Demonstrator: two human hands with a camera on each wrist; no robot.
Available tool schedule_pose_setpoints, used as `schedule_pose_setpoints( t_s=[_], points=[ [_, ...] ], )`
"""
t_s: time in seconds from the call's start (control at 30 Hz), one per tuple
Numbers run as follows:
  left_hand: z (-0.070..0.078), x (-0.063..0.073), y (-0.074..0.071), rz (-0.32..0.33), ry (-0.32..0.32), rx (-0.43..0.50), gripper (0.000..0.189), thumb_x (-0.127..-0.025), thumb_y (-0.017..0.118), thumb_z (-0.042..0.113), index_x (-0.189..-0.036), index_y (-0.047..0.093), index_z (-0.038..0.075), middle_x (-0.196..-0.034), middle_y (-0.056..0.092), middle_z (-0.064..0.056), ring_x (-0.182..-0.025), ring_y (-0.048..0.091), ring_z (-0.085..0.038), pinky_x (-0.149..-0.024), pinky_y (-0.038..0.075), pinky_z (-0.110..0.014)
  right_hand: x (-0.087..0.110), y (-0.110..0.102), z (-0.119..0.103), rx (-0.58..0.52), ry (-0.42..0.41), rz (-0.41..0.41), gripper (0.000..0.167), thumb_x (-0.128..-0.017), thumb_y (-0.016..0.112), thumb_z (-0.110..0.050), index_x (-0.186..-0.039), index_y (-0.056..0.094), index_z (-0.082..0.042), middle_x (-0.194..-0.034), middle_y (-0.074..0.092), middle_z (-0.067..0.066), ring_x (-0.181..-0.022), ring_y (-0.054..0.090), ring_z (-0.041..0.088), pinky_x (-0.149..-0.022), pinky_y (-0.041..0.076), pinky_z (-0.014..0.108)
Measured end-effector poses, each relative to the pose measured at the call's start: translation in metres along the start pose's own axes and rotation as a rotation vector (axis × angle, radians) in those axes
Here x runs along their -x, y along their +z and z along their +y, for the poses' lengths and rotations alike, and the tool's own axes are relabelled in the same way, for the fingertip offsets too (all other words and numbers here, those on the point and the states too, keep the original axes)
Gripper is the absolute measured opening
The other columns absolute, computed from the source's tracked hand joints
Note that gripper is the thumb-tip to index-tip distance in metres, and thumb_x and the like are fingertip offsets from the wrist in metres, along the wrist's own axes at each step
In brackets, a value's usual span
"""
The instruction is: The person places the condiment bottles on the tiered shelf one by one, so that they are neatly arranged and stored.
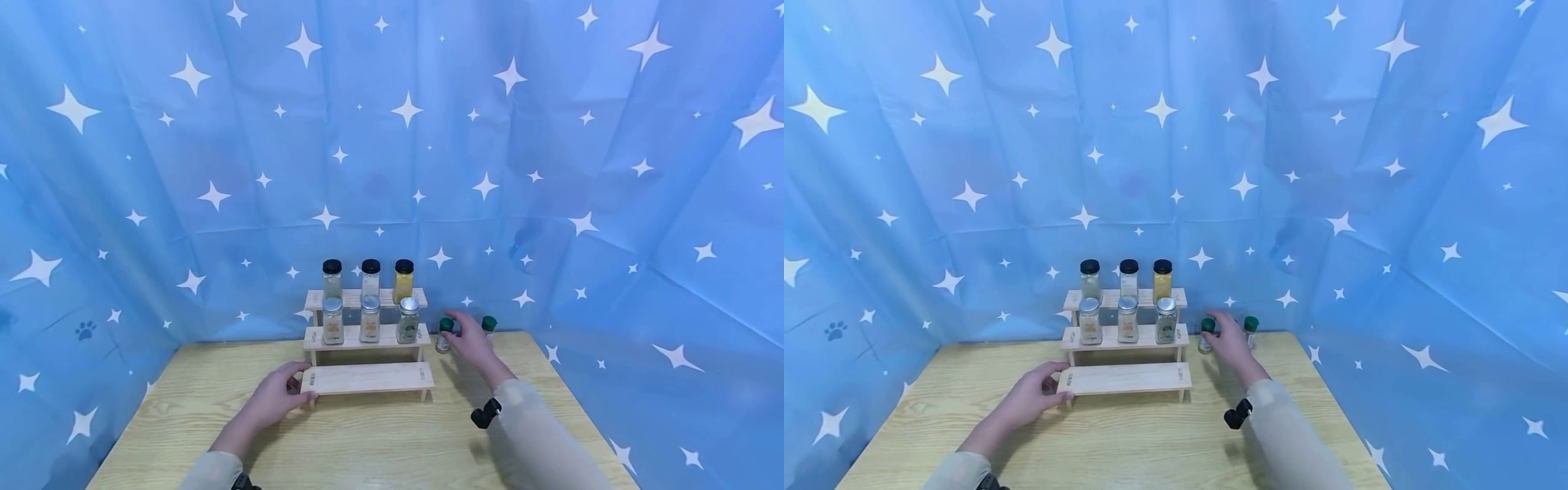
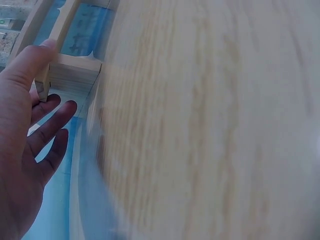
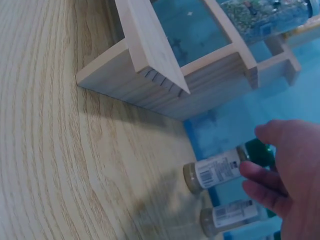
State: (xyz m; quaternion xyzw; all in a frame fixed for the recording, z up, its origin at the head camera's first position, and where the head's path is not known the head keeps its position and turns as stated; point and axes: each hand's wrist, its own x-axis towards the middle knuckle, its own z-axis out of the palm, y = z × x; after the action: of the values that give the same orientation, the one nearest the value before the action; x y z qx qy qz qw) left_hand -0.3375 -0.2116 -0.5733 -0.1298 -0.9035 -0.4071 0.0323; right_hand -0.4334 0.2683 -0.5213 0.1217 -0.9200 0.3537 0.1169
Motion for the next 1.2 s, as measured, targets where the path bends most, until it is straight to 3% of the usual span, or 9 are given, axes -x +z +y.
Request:
schedule_pose_setpoints(
  t_s=[0.27, 0.57, 0.9, 1.2],
  points=[
    [-0.003, 0.000, 0.003, -0.008, -0.006, 0.009, 0.072, -0.091, 0.095, 0.035, -0.152, 0.065, 0.010, -0.133, 0.071, -0.003, -0.094, 0.066, -0.011, -0.081, 0.059, -0.035, -0.002, 0.007, 0.008, -0.014, 0.051, 0.018, 0.054, -0.106, 0.075, -0.011, -0.156, 0.058, -0.001, -0.154, 0.060, 0.025, -0.132, 0.064, 0.047, -0.107, 0.055, 0.062],
    [-0.004, -0.001, 0.004, -0.005, -0.008, 0.011, 0.073, -0.090, 0.095, 0.036, -0.151, 0.066, 0.011, -0.129, 0.071, -0.001, -0.093, 0.066, -0.012, -0.080, 0.059, -0.036, -0.004, 0.011, 0.014, -0.075, 0.091, 0.053, 0.043, -0.106, 0.076, -0.010, -0.147, 0.064, -0.002, -0.143, 0.066, 0.022, -0.128, 0.066, 0.043, -0.105, 0.056, 0.059],
    [-0.005, 0.000, 0.005, -0.019, -0.029, 0.024, 0.073, -0.091, 0.095, 0.038, -0.153, 0.065, 0.013, -0.131, 0.070, 0.000, -0.096, 0.066, -0.012, -0.083, 0.059, -0.036, 0.008, 0.004, 0.017, -0.154, 0.017, 0.109, 0.032, -0.103, 0.079, -0.012, -0.133, 0.069, -0.007, -0.120, 0.069, 0.012, -0.091, 0.063, 0.025, -0.075, 0.056, 0.037],
    [-0.006, -0.001, 0.001, 0.002, -0.002, 0.026, 0.073, -0.090, 0.095, 0.036, -0.152, 0.065, 0.011, -0.133, 0.070, -0.003, -0.094, 0.067, -0.012, -0.080, 0.059, -0.034, 0.027, -0.014, -0.006, -0.178, -0.075, 0.163, 0.030, -0.103, 0.078, -0.010, -0.131, 0.068, -0.011, -0.111, 0.064, 0.008, -0.080, 0.057, 0.022, -0.062, 0.051, 0.031]
  ],
)
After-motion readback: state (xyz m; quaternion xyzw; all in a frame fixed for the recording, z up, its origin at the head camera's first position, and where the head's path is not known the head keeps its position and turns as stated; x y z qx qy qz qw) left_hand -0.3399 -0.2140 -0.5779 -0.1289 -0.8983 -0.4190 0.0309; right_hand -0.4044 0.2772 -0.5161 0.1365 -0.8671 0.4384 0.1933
